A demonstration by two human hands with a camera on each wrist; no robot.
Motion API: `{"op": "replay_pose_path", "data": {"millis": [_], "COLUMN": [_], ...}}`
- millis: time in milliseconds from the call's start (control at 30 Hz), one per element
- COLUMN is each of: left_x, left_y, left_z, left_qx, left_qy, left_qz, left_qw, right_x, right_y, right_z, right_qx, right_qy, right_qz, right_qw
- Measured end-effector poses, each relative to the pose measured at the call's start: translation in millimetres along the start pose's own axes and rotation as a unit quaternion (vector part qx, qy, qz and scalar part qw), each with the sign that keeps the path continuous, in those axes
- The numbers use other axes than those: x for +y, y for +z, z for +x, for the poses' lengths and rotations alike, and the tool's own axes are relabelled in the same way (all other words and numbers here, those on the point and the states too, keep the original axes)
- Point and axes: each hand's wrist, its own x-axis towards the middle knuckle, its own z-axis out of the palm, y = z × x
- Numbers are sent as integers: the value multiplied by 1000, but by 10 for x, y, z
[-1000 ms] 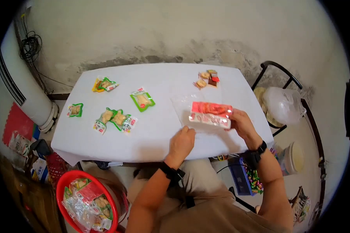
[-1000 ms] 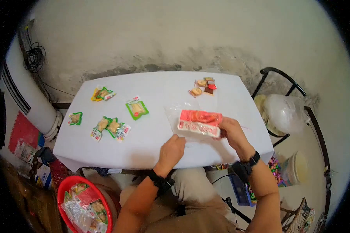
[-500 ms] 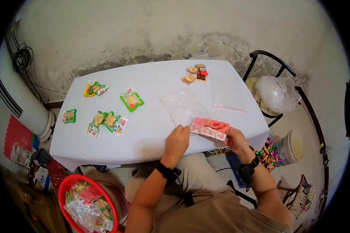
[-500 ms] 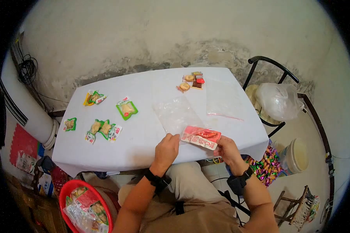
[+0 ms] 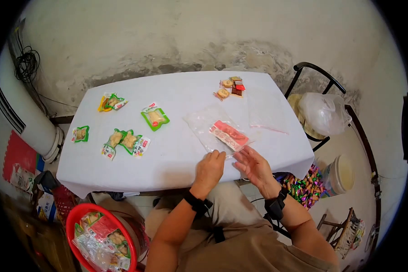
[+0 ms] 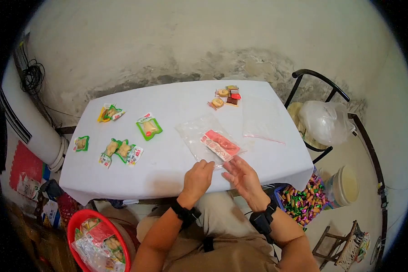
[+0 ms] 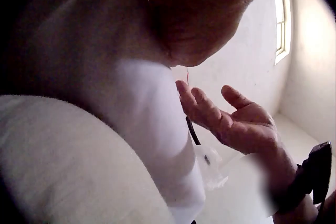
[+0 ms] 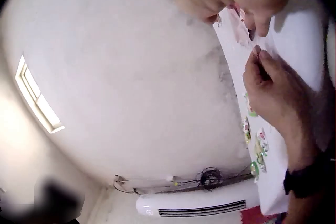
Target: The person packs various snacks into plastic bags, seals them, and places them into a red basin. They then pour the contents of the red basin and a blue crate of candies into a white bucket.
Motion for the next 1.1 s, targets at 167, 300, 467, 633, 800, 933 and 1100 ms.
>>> {"op": "replay_pose_path", "data": {"millis": [167,300,467,633,800,933,1100], "left_x": [-10,-6,-28,-5,-38,-67,-64], "left_y": [28,-21,-2,-26,-30,-55,-67], "left_z": [-18,-17,-32,-32,-40,-30,0], "left_qx": [1,-1,-11,6,6,7,47], "left_qy": [9,0,13,16,10,0,-28], "left_qz": [2,0,15,5,8,10,-12], "left_qw": [1000,1000,1000,1000,1000,1000,998], "right_x": [95,46,-34,96,134,47,-92], "right_y": [-46,50,147,48,97,43,257], "right_z": [176,271,378,579,659,511,434], "right_qx": [-99,-92,-49,-126,-76,-48,-172], "right_qy": [81,104,75,61,70,80,102], "right_qz": [120,138,147,203,214,124,13], "right_qw": [985,981,985,969,971,988,980]}}
